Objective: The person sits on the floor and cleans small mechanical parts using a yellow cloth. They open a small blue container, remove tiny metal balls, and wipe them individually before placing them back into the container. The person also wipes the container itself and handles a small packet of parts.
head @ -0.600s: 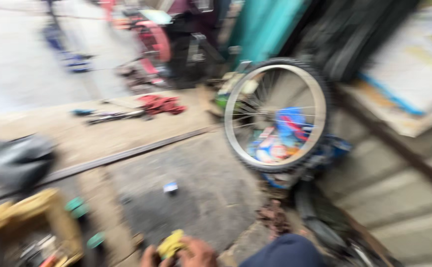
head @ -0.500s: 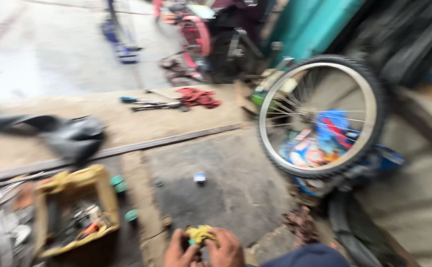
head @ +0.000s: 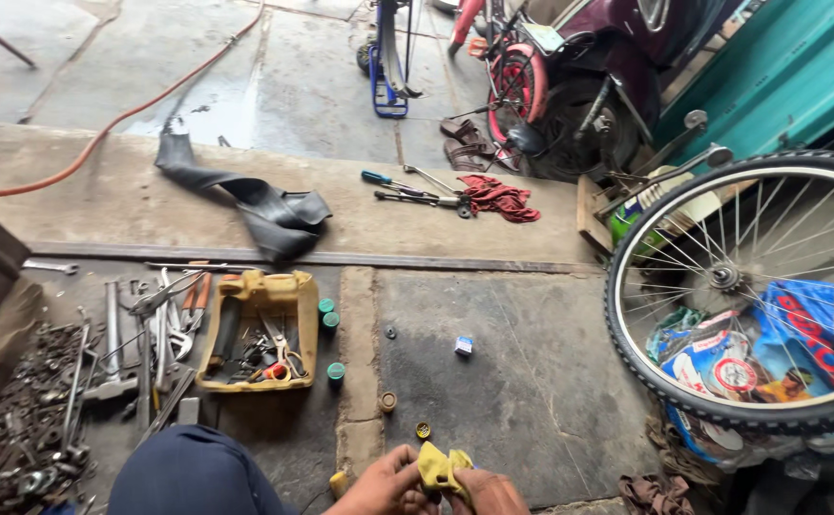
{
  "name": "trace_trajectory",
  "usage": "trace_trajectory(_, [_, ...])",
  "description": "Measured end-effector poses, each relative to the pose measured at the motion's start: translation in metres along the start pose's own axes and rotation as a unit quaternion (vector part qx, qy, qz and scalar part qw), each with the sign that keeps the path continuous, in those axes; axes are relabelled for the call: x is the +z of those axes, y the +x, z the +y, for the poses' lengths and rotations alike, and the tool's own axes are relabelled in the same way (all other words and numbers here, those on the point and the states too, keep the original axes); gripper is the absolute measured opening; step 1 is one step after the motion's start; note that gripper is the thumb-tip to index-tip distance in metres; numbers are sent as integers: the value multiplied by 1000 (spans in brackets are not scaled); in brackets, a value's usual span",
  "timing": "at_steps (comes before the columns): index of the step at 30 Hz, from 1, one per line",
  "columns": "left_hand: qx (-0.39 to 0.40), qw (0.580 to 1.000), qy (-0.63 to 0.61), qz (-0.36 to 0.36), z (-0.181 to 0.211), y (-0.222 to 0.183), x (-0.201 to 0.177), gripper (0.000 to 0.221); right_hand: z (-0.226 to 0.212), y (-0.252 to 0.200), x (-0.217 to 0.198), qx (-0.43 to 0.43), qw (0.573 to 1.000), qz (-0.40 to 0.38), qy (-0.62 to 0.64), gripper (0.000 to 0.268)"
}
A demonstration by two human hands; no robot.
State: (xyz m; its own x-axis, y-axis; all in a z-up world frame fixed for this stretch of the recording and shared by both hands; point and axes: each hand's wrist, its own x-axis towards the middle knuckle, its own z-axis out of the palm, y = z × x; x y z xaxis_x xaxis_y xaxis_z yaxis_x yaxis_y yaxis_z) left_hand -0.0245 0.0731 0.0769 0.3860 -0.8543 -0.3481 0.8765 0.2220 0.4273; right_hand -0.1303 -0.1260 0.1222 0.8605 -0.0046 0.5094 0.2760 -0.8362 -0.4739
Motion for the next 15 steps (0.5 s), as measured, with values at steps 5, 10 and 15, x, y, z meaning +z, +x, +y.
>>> trace_trajectory(5, [8, 983, 147, 114, -2, -12, -22, 15, -3, -14, -3, 134, 988, 63, -38, 25])
trace_trajectory(10, [38, 969, 239, 42, -33, -8, -29, 42, -20, -12, 11, -194, 947, 47, -251, 39])
trace_trajectory(15, [258, 854, 442, 98, -53, -17, 3, 42, -11, -24, 20, 114, 977, -88, -156, 27])
